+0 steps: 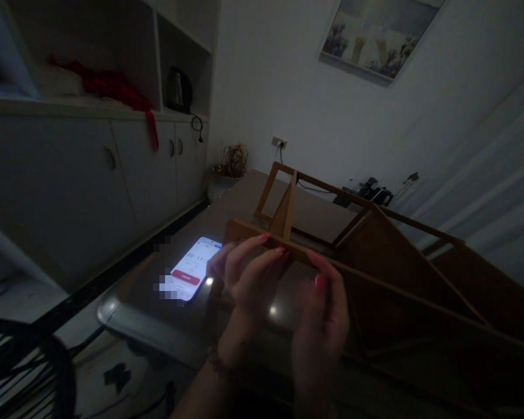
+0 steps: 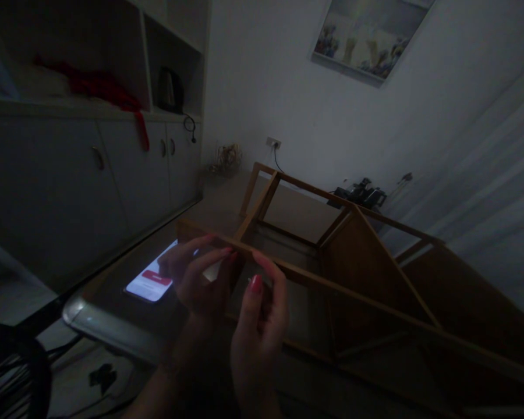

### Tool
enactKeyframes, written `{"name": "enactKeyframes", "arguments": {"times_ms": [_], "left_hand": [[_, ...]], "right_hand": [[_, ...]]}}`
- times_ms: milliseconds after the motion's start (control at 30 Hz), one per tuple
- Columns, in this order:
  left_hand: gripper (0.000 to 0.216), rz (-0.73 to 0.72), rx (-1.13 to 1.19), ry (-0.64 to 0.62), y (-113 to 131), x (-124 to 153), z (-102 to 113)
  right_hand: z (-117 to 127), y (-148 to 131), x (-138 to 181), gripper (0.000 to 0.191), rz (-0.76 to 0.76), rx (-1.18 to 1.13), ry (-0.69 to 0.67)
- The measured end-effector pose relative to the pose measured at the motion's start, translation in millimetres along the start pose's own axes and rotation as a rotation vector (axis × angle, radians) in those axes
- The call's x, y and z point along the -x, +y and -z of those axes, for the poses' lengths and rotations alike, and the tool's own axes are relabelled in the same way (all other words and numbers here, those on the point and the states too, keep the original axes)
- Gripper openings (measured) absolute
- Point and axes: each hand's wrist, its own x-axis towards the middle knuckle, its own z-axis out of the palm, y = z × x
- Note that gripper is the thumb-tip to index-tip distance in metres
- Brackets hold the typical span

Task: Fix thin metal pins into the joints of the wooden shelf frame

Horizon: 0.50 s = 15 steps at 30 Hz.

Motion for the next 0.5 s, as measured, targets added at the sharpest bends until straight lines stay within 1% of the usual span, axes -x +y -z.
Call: {"name": "enactKeyframes", "arguments": {"times_ms": [133, 200, 267, 400, 500], "left_hand": [[0.008, 0.005, 0.011, 0.000, 0.6, -1.3, 0.5], [0.009, 0.014, 0.016, 0.000, 0.8, -1.7, 0.8], [0.009, 0.026, 0.015, -0.013, 1.1, -2.3, 1.3], [0.008, 0.037, 0.013, -0.031, 1.9, -4.0, 3.0], [0.009, 0.034, 0.013, -0.042, 1.6, -5.5, 3.6]], "right_hand": [[1.3, -2.3, 4.3, 0.028, 0.222, -0.072, 0.046], [4.0, -2.8, 3.6, 0.019, 0.308, -0.021, 0.051], [7.2, -2.5, 0.5, 0.005, 0.357, 0.042, 0.012], [11.2, -1.8, -10.4, 0.011, 0.485, 0.111, -0.103], [12.5, -3.9, -18.4, 0.010, 0.544, 0.201, -0.133]]}}
